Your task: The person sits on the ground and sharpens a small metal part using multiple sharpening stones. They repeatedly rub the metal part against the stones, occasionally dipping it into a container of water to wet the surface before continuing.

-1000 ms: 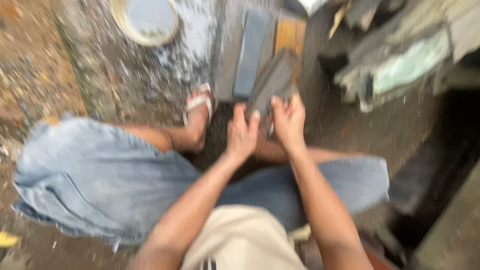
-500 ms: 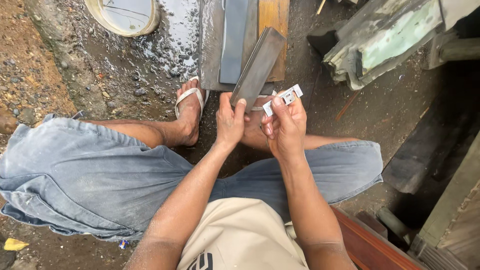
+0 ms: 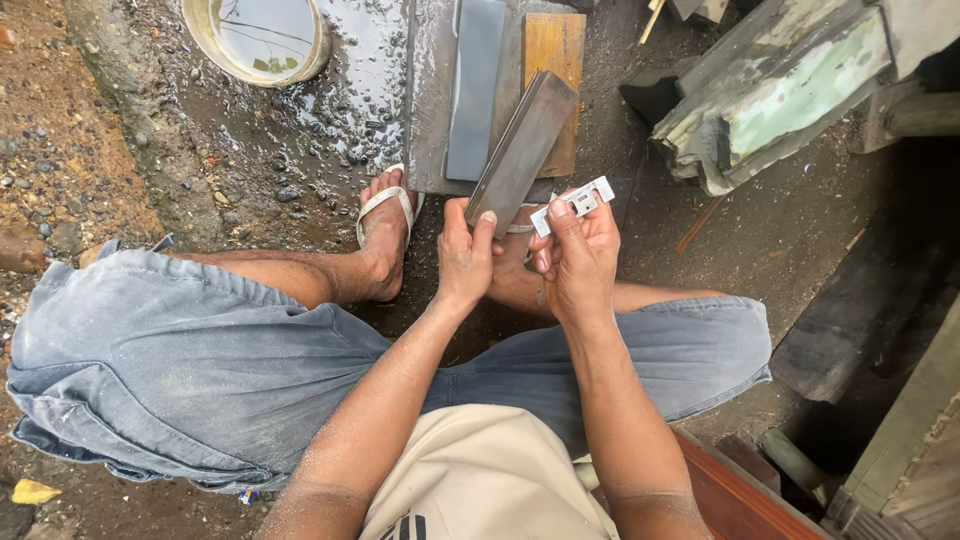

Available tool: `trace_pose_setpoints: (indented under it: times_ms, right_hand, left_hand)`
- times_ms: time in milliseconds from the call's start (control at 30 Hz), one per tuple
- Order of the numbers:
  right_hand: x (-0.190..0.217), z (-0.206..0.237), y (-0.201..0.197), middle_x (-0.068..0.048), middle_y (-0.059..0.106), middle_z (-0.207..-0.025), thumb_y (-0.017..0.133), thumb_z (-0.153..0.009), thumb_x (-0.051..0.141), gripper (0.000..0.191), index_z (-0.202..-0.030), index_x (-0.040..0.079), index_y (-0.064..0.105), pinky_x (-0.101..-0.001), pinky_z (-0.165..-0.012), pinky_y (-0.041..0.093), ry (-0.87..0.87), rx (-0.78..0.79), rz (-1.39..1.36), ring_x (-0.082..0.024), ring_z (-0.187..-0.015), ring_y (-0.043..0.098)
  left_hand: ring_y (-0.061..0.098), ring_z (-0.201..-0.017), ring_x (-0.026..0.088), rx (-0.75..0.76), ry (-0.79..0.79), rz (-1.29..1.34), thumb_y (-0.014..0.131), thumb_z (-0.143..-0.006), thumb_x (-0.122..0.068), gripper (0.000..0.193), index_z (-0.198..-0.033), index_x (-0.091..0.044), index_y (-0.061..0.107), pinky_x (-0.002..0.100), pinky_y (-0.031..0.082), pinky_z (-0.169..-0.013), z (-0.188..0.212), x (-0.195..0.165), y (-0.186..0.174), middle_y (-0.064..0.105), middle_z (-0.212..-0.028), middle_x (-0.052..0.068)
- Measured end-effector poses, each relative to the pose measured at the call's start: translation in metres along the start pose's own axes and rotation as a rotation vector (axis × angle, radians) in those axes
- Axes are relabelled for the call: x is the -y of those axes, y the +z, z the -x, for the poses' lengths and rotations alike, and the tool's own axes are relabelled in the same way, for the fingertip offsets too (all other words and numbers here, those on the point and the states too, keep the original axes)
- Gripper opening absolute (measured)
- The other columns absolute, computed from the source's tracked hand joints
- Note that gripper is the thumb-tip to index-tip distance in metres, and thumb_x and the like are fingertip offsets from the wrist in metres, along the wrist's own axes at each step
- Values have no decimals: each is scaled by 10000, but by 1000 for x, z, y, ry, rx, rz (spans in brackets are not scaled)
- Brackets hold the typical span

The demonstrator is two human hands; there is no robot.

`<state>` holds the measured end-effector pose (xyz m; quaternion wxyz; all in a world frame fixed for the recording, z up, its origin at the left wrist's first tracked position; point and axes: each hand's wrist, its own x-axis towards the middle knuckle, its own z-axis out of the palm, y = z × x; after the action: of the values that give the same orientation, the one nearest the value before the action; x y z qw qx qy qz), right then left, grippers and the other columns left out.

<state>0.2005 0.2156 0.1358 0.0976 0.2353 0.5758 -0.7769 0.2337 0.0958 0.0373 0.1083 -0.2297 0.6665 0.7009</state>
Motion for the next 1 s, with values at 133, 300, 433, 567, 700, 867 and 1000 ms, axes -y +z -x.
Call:
trace_pose_setpoints:
  times_ms: [133, 300, 433, 567, 700, 867, 1000]
  right_hand:
    - [-14, -32, 0, -20, 622, -745, 614, -1041, 124, 125, -1042, 63, 505, -207, -428, 425, -48, -70, 298, -63, -532, 574]
    - [-35, -84, 1, 11, 598, -762, 627, -1028, 79, 96, -1068, 34, 552, -225, -508, 484, -256, -125, 612, -43, -594, 578]
    - [-54, -85, -6, -1, 580, -714, 673, -1053, 100, 236, -956, 1, 481, -254, -517, 467, -428, -113, 773, -71, -600, 590]
    - [-58, -89, -9, -45, 669, -889, 634, -1034, 98, 267, -1258, -22, 553, -257, -631, 522, -530, -82, 680, -88, -737, 611]
    - [-55, -107, -22, -151, 661, -949, 642, -1086, 133, 227, -1220, -38, 576, -320, -714, 533, -406, -232, 839, -170, -791, 625]
    - [-64, -90, -15, -66, 649, -1098, 612, -946, 85, 468, -1369, 26, 422, -247, -627, 504, -378, -6, 465, -77, -776, 606]
    - [-54, -125, -22, -84, 634, -884, 663, -1117, 98, 150, -1162, -6, 565, -280, -637, 532, -379, -139, 625, -90, -638, 590]
  left_hand:
    - [694, -617, 170, 1, -3, 19, 559, -1010, -248, 306, -1155, 13, 493, 326, 573, -591, 0, 1, 0, 713, -896, 124]
    - [696, -618, 184, 15, -4, 28, 556, -1016, -257, 319, -1187, 6, 496, 335, 568, -594, 1, 3, 1, 721, -894, 129]
    - [690, -597, 209, -7, -9, 9, 566, -1013, -271, 348, -1218, 2, 499, 362, 563, -580, 1, 5, 0, 716, -897, 132]
    - [721, -613, 219, -38, 12, -40, 569, -1005, -293, 393, -1265, -9, 490, 387, 575, -574, 1, 8, 0, 724, -882, 134]
    - [714, -631, 242, -4, -7, -70, 557, -1054, -318, 386, -1295, -19, 516, 402, 555, -591, 4, 10, 2, 715, -850, 163]
    - [747, -635, 235, -23, 62, 7, 545, -1019, -328, 404, -1262, -9, 497, 386, 593, -576, 1, 10, 1, 736, -916, 165]
    - [732, -613, 234, 33, -51, -8, 550, -1036, -343, 413, -1274, -9, 495, 388, 577, -573, 1, 10, 3, 733, -851, 152]
